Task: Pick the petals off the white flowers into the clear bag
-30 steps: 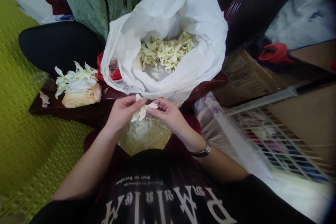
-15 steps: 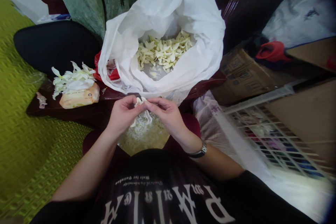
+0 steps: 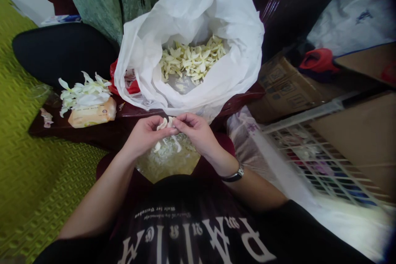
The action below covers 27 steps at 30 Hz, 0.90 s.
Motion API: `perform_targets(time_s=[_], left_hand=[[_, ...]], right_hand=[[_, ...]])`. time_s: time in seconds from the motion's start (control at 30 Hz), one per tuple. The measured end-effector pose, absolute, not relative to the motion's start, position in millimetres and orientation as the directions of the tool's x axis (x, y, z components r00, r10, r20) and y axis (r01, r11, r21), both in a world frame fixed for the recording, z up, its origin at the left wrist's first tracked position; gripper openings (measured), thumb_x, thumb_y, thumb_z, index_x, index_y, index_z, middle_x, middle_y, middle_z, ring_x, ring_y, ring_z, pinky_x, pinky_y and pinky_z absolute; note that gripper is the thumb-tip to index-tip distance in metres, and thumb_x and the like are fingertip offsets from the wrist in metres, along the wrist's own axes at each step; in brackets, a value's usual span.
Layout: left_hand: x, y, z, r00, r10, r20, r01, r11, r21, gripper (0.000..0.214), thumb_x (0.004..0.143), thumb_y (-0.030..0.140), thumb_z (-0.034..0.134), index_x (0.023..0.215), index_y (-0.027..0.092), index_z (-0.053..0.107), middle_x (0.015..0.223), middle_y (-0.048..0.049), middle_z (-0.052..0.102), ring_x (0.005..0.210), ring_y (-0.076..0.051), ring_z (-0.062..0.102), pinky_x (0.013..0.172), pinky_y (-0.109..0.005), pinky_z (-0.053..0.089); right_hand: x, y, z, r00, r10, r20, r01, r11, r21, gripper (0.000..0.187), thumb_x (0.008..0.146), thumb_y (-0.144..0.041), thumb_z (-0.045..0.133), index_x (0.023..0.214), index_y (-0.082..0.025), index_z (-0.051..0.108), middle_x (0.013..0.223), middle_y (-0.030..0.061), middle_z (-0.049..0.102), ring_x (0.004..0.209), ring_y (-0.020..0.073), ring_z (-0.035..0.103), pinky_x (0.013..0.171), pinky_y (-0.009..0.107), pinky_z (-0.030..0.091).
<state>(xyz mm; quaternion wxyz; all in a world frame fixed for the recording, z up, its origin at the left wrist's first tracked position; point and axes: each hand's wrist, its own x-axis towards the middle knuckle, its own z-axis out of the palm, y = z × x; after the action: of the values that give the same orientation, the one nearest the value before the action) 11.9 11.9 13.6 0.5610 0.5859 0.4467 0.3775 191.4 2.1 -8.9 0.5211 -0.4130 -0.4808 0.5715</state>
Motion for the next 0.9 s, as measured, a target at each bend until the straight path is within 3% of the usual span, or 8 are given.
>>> perform_targets(time_s=[0.27,0.47,0.53,0.63,0.73,0.9], left_hand=[[7.6,13.9,17.6,0.364,0.919,-0.150,0.026,0.151,0.988,0.038,0.062,0.040,0.094,0.076,0.016,0.068,0.068,0.0009,0.066,0.055,-0.010,0.055,0.054,-0.022,0.044],[-8.6,19.1,26.6,0.281,0.947,-0.153,0.014,0.156,0.988,0.036,0.063,0.039,0.094,0.071,0.015,0.069,0.060,0.0026,0.061,0.048,-0.008,0.049,0.047,-0.019,0.040],[-12.6,19.9,26.7,0.250,0.957,-0.149,-0.002,0.155,0.988,0.035,0.063,0.039,0.094,0.073,0.015,0.071,0.060,0.0020,0.062,0.048,-0.008,0.049,0.046,-0.019,0.039],[-13.8,19.9,22.5,0.228,0.958,-0.171,0.003,0.175,0.984,0.034,0.065,0.041,0.092,0.078,0.015,0.074,0.062,0.0002,0.065,0.049,-0.009,0.051,0.046,-0.020,0.039],[-10.1,19.7,15.6,0.215,0.965,-0.147,0.037,0.142,0.989,0.034,0.068,0.044,0.090,0.079,0.016,0.076,0.064,-0.0004,0.066,0.051,-0.010,0.053,0.049,-0.021,0.040],[1.5,19.4,13.8,0.266,0.959,-0.100,0.089,0.079,0.993,0.038,0.071,0.047,0.088,0.092,0.017,0.080,0.075,-0.0042,0.073,0.061,-0.013,0.060,0.059,-0.024,0.046]], right_hand=[[204.4,8.0,-7.5,-0.203,0.976,0.076,-0.196,0.035,-0.980,0.040,0.081,-0.062,0.073,0.079,-0.023,0.062,0.074,-0.0022,0.062,0.069,0.0139,0.058,0.072,0.030,0.053],[240.4,9.8,3.9,-0.086,0.996,0.033,-0.238,0.012,-0.971,0.038,0.082,-0.060,0.073,0.080,-0.023,0.064,0.082,0.0022,0.070,0.079,0.0176,0.066,0.076,0.033,0.055],[252.1,8.6,3.5,-0.035,0.998,0.053,-0.195,0.045,-0.980,0.037,0.082,-0.058,0.075,0.080,-0.023,0.067,0.081,0.0022,0.071,0.076,0.0170,0.065,0.073,0.033,0.054],[261.4,5.5,-3.1,-0.034,0.995,0.093,-0.001,0.093,-0.996,0.034,0.080,-0.055,0.079,0.077,-0.022,0.069,0.076,0.0016,0.072,0.068,0.0161,0.063,0.068,0.032,0.054],[258.3,1.4,-9.2,-0.065,0.991,0.113,0.174,0.123,-0.977,0.029,0.079,-0.049,0.081,0.086,-0.022,0.076,0.085,0.0040,0.077,0.076,0.0189,0.069,0.073,0.035,0.057],[235.1,-5.5,-1.9,-0.071,0.980,0.187,0.141,0.196,-0.970,0.029,0.087,-0.047,0.073,0.105,-0.025,0.077,0.105,0.0069,0.079,0.099,0.0228,0.073,0.091,0.040,0.058]])
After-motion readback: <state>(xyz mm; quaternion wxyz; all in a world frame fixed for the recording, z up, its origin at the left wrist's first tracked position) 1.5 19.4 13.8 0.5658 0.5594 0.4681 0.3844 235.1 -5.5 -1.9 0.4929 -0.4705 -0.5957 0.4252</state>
